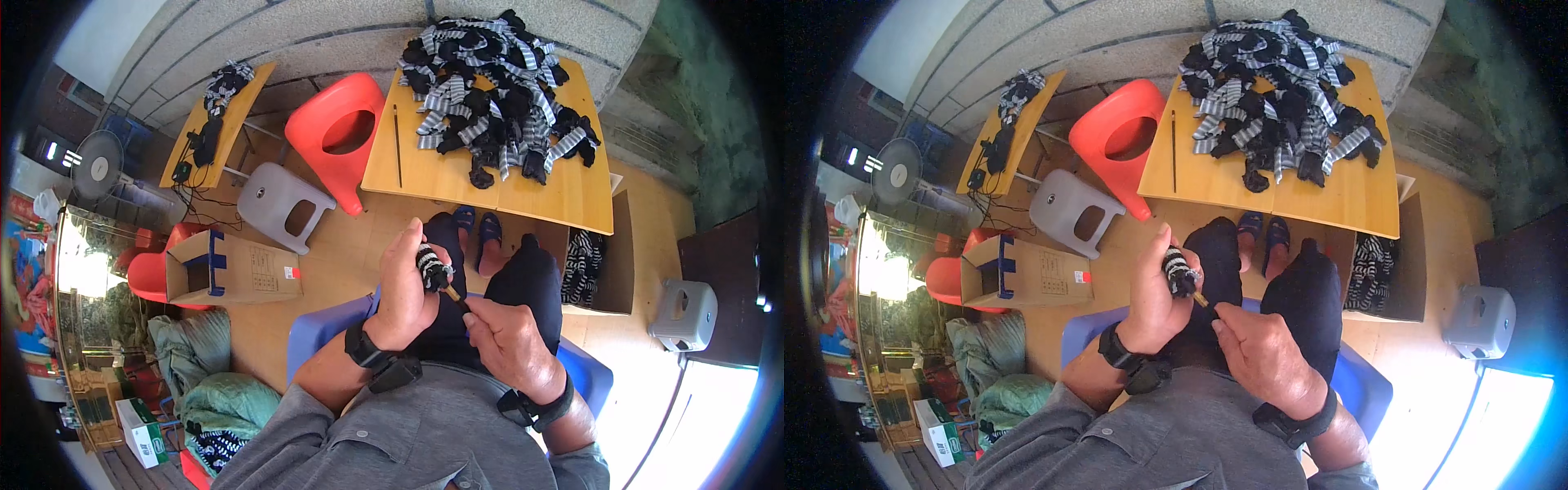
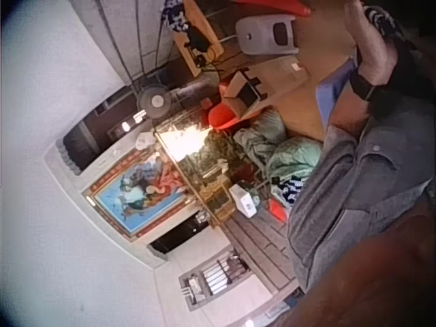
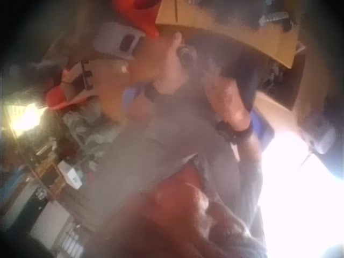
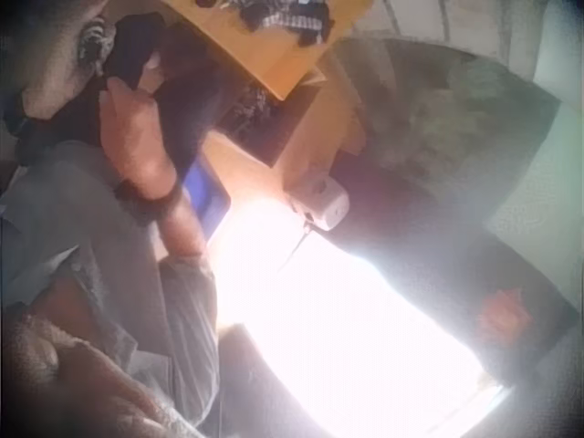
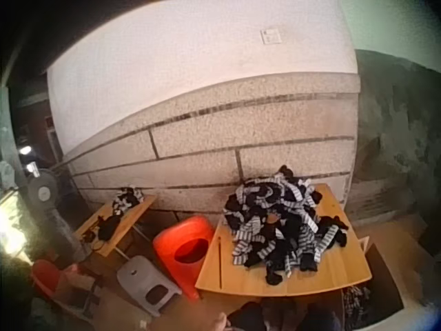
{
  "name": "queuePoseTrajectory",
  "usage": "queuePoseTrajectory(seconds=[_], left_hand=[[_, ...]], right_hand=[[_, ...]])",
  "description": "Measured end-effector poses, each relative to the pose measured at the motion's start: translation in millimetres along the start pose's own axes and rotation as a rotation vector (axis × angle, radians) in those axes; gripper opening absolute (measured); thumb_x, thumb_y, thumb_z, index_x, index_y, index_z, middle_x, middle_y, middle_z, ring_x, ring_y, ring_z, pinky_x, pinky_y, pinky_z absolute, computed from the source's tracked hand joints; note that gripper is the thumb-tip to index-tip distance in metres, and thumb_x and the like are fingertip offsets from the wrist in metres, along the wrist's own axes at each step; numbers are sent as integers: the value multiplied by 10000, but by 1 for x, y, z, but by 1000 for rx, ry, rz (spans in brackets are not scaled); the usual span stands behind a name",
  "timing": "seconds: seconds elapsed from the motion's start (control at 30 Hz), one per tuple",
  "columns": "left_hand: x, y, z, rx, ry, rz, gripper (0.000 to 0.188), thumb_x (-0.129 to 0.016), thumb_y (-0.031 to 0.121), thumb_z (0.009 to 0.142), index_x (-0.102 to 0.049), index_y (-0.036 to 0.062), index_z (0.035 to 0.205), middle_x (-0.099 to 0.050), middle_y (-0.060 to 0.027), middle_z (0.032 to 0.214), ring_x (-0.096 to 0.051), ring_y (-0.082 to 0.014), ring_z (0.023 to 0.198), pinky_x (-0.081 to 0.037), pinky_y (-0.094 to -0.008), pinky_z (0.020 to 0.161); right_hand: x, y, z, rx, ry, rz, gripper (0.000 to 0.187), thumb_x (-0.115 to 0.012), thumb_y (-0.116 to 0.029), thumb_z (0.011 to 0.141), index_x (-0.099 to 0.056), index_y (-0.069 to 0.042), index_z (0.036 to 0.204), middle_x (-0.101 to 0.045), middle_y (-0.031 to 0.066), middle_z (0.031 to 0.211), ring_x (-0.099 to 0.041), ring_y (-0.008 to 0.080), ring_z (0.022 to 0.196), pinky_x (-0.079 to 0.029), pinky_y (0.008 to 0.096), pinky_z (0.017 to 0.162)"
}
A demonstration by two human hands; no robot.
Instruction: Turning inside-out striped socks to the correct side using a metal turning rod.
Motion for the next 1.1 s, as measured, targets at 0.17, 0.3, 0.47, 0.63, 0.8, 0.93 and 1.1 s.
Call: queuePoseTrajectory(seconds=[0.17,0.3,0.47,0.63,0.8,0.93,1.1], left_hand=[[3,0,0,-30,0,51,262,-559,340,951,-496,113,837,-567,-66,623,-526,-165,510,-420,-291,483],[6,5,2,-48,37,67,269,-568,314,936,-493,110,779,-553,-59,599,-516,-164,487,-412,-292,466],[3,4,1,-47,12,58,259,-579,293,921,-492,106,765,-550,-57,594,-522,-158,494,-418,-291,470],[6,-6,1,4,-22,25,164,-617,188,881,-501,82,928,-576,-53,650,-547,-129,536,-448,-265,490],[1,-6,-1,-20,-38,-13,172,-610,108,854,-470,78,950,-568,-50,664,-553,-130,579,-440,-269,537],[-10,-3,-4,-36,-77,15,175,-593,61,846,-453,74,951,-558,-51,666,-548,-133,592,-430,-275,551],[-15,-3,-2,-89,-61,58,190,-590,61,852,-450,93,976,-508,-42,647,-517,-154,541,-417,-298,484]], right_hand=[[-4,-6,-4,-41,-34,-49,91,-596,-29,886,-594,2,972,-548,222,672,-577,433,632,-461,410,518],[1,-8,-5,-37,38,-19,82,-601,-43,890,-598,-1,961,-557,232,689,-591,434,649,-470,411,522],[-3,-3,1,-57,4,-15,77,-599,-48,894,-594,8,946,-558,237,696,-594,437,658,-471,415,525],[-2,-3,5,-81,14,-7,62,-594,-46,895,-573,11,908,-551,241,692,-576,453,673,-466,423,526],[-2,-2,7,-84,-3,-18,68,-594,-42,893,-561,10,864,-547,242,688,-575,457,679,-466,425,531],[-2,-2,10,-89,0,-15,91,-600,-39,888,-557,9,824,-545,243,689,-569,456,671,-463,420,533],[-3,4,9,-121,41,13,110,-605,-39,886,-563,15,800,-546,240,684,-565,448,649,-460,404,528]])
Point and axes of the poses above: each hand's wrist, its own z-axis towards the middle knuckle, its own x-axis out of the back of the hand, y = z × x, the point moved 8 cm from there along z, towards the middle knuckle
